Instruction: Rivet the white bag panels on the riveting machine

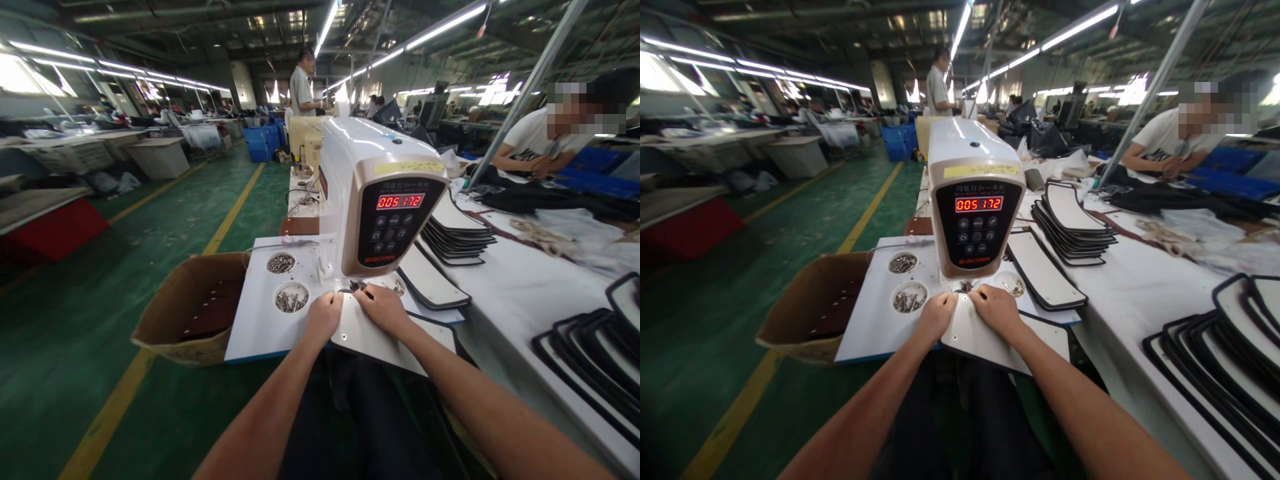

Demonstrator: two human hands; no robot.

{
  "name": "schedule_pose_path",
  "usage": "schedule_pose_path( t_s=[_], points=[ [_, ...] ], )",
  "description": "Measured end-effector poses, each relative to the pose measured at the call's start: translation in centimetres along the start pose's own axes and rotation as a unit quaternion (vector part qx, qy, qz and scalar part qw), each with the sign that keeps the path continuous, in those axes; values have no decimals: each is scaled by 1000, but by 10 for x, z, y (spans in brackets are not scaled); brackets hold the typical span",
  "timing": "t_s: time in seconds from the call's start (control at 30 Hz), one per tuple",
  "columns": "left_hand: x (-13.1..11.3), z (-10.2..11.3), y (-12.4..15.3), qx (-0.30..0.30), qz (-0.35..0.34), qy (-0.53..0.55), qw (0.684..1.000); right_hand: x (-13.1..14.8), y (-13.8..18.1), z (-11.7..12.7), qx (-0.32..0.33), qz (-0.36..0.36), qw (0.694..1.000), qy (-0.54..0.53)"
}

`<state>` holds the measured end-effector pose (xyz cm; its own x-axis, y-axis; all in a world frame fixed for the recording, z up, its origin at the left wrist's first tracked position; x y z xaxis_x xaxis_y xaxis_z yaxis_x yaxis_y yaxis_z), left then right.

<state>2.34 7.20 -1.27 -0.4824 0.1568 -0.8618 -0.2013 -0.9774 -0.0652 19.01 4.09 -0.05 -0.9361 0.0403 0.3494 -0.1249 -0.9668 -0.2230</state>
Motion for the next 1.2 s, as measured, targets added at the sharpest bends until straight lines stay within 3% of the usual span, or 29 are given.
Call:
schedule_pose_path(
  t_s=[0.23, 0.37, 0.47, 0.6, 0.73, 0.87, 1.0, 1.2],
  points=[
    [7, -3, -3, -4, 0, -3, 1000, -4, 1, -4, 41, -2, 998, -45],
    [4, 1, -2, -11, -6, 0, 1000, -3, 2, -2, 32, -16, 997, -65],
    [0, 10, 15, -4, -4, 35, 999, -4, 11, 2, 4, -43, 994, -104],
    [6, 23, 56, 16, 38, 137, 990, -11, 56, -6, -56, -159, 957, -238],
    [6, 36, 79, -2, 17, 92, 996, -9, 110, -22, -37, -179, 917, -353],
    [-11, 26, 76, 59, -41, 22, 997, -4, 114, 2, -106, -85, 962, -236],
    [-23, 10, 63, 74, -66, 20, 995, 10, 79, 17, -55, 30, 990, -130],
    [-12, 0, 48, 79, -56, 32, 995, 8, 52, 5, -27, 2, 997, -67]
  ],
)
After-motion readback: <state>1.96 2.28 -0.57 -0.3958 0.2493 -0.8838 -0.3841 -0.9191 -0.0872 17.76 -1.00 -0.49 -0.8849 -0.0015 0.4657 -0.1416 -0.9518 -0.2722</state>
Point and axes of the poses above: each hand's wrist, its own y-axis away from the middle knuckle, its own z-axis out of the back of the hand, x = y × z, the point moved 5 cm from there along -y, towards the middle knuckle, and after that the axes turned 9 degrees about y, right-handed, at the moved point
